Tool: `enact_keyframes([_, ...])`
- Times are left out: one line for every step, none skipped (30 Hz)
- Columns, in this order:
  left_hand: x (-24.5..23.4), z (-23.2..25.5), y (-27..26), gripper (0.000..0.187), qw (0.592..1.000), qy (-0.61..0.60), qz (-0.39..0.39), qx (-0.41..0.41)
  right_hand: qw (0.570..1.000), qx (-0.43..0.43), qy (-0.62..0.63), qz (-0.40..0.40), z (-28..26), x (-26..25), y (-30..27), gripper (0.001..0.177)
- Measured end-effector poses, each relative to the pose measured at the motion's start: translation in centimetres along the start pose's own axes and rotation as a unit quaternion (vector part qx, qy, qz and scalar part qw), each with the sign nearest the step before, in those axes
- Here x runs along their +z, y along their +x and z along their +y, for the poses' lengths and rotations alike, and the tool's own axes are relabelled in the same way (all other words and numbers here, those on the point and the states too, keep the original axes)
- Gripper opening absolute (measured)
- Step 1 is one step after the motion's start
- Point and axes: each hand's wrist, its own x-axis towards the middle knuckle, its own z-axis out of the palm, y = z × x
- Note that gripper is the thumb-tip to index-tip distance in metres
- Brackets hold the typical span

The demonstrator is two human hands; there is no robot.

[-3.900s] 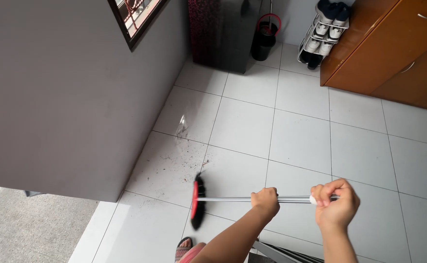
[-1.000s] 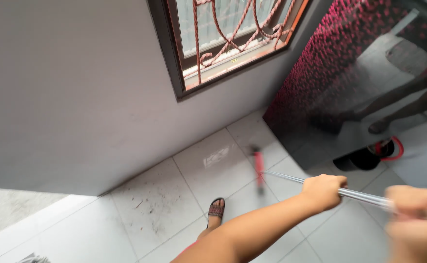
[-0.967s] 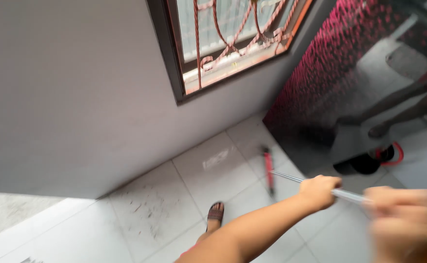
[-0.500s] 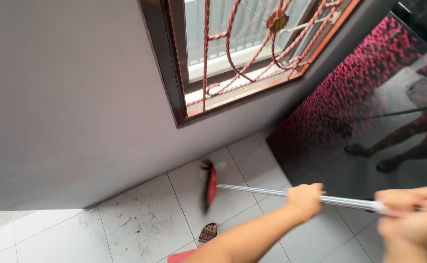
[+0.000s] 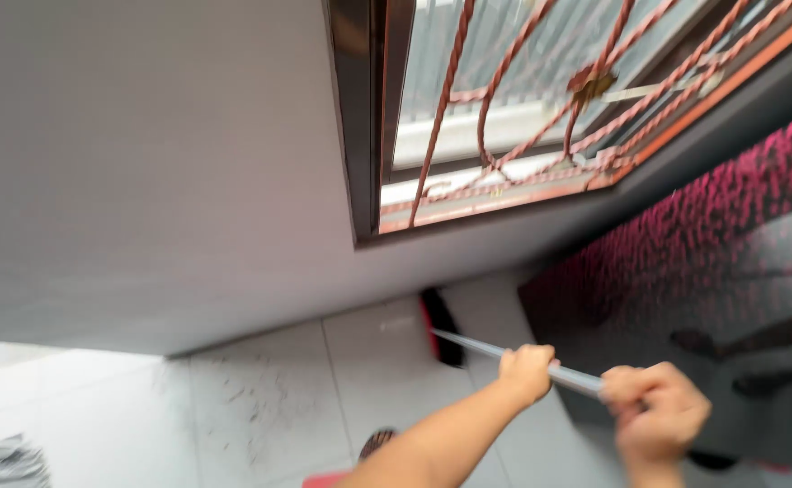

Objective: The person sweeps a tiled floor with a broom, moving around furniture and a refrigerator before opening a door to sweep the debris onto a balcony.

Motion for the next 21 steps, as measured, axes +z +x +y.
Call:
enact_keyframes([-0.2, 0.6, -1.5, 0.024, 1.0, 0.015, -0.01, 0.003, 0.999, -0.001, 0.038, 0.013, -0.6, -2.0, 0.0, 0.032])
enact_keyframes([-1.4, 2.9, -2.7, 0.024, 1.0, 0.014, -0.011, 0.0, 0.999, 0.001, 0.038, 0.013, -2.2, -1.7, 0.2, 0.032])
enact_keyframes([-2.6, 5.2, -3.9, 0.017, 0.999, 0.008, 0.0, 0.041, 0.999, 0.001, 0.029, 0.014, -3.9, -1.5, 0.3, 0.031])
enact_keyframes([-4.2, 7.2, -4.7, 0.013, 0.997, 0.005, 0.017, 0.079, 1.0, 0.001, 0.026, 0.011, -5.3, -1.1, 0.7, 0.03])
enact_keyframes([-4.9, 8.9, -4.9, 0.013, 0.997, 0.007, 0.022, 0.075, 1.0, 0.0, 0.022, 0.008, -3.9, -2.9, 0.2, 0.03])
enact_keyframes([-5.3, 10.6, -5.5, 0.016, 0.995, -0.01, 0.024, 0.095, 1.0, 0.002, 0.017, 0.005, -2.8, -5.1, -1.2, 0.029])
enact_keyframes([-5.7, 12.3, -6.1, 0.019, 0.993, -0.027, 0.026, 0.116, 1.0, 0.005, 0.012, 0.002, -1.8, -7.4, -3.2, 0.028])
enact_keyframes([-5.6, 12.3, -5.6, 0.019, 0.993, -0.028, 0.03, 0.112, 1.0, 0.004, 0.006, -0.001, -3.0, -5.4, -3.4, 0.028])
enact_keyframes([-5.6, 12.4, -5.1, 0.017, 0.993, -0.032, 0.022, 0.112, 1.0, 0.004, 0.0, -0.003, -4.4, -3.5, -3.5, 0.027])
enact_keyframes([-5.8, 12.3, -4.5, 0.017, 0.993, -0.036, 0.014, 0.112, 1.0, 0.004, -0.006, -0.006, -5.9, -1.5, -3.6, 0.026])
enact_keyframes([-5.4, 10.3, -3.6, 0.017, 0.993, -0.036, 0.018, 0.108, 1.0, 0.003, -0.012, -0.009, -7.4, 2.4, -1.8, 0.026])
enact_keyframes([-5.3, 8.2, -2.7, 0.019, 0.996, -0.047, -0.004, 0.077, 1.0, 0.002, -0.016, -0.013, -9.0, 6.2, -1.0, 0.025])
enact_keyframes([-5.1, 6.0, -1.8, 0.025, 0.997, -0.058, -0.025, 0.046, 1.0, 0.001, -0.021, -0.017, -10.6, 9.5, -1.1, 0.025])
enact_keyframes([-4.5, 3.3, -2.1, 0.025, 0.997, -0.058, -0.017, 0.043, 0.999, -0.003, -0.025, -0.023, -8.6, 9.5, -0.6, 0.024])
enact_keyframes([-3.9, 0.7, -2.4, 0.022, 0.999, -0.046, -0.006, 0.019, 0.999, -0.007, -0.029, -0.029, -6.5, 9.5, -0.3, 0.024])
enact_keyframes([-3.6, -1.9, -2.0, 0.02, 0.999, -0.035, 0.011, -0.004, 0.999, -0.015, -0.032, -0.038, -4.2, 9.6, 0.3, 0.023])
enact_keyframes([-4.9, -2.9, -2.1, 0.02, 0.999, -0.036, 0.024, -0.006, 0.998, -0.02, -0.027, -0.05, -2.4, 9.9, 0.5, 0.023])
enact_keyframes([-5.7, -4.1, -3.1, 0.023, 0.999, -0.007, 0.014, -0.029, 0.998, 0.006, 0.026, -0.048, -0.7, 9.9, 0.0, 0.024])
enact_keyframes([-6.3, -5.2, -4.2, 0.026, 0.998, 0.021, 0.003, -0.051, 0.995, 0.033, 0.078, -0.046, 0.9, 9.9, -0.6, 0.026])
enact_keyframes([-7.1, -5.9, -5.6, 0.026, 0.998, 0.017, 0.004, -0.059, 0.995, 0.04, 0.078, -0.051, 0.7, 10.4, -1.4, 0.026])
enact_keyframes([-7.8, -6.5, -6.9, 0.027, 0.996, 0.008, -0.01, -0.084, 0.992, 0.064, 0.09, -0.053, 0.4, 10.8, -2.2, 0.025])
